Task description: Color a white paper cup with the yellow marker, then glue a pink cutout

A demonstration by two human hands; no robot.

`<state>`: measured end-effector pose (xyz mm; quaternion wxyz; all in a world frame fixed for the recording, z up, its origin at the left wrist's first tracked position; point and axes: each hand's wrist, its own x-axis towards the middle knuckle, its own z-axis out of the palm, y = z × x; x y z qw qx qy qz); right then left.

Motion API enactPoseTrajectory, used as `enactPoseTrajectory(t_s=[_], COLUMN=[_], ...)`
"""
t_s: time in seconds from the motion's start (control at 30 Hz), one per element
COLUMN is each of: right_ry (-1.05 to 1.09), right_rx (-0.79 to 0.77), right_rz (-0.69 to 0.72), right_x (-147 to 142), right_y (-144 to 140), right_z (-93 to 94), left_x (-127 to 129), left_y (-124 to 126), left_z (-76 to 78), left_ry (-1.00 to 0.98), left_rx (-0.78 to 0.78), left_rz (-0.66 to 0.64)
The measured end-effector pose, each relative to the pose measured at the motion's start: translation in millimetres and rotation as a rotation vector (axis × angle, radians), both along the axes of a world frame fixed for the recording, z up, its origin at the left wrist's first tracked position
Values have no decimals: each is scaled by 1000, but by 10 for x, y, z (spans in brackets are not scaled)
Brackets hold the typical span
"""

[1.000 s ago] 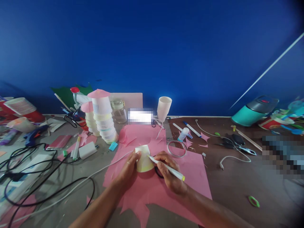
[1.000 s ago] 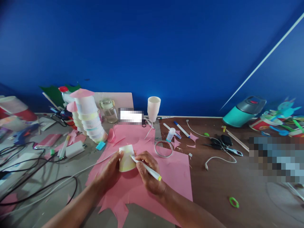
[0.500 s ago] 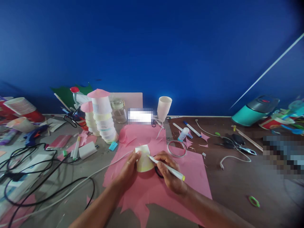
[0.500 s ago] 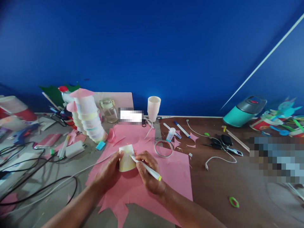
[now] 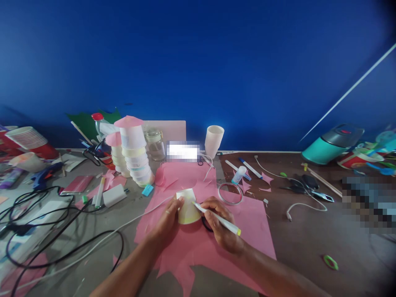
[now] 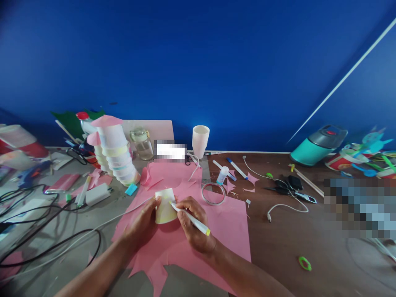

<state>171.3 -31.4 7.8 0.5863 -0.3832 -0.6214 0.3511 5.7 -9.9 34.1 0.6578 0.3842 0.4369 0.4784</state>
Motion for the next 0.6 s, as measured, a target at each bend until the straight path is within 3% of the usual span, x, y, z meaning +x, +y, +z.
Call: enactPoseTrajectory(t_s=[0.13,0.6], right_ry=[4,-4], right_rx=[-8,-6], right_rz=[-6,-1], right_x=[-4,-6], right_y=[-5,-5], right_z=[-5,6], left_x=[9,-4], left_y=[5,11], left_z=[0,67], left_ry=[-30,31], left_rx=[-18,0], left_rz=[-59,-63])
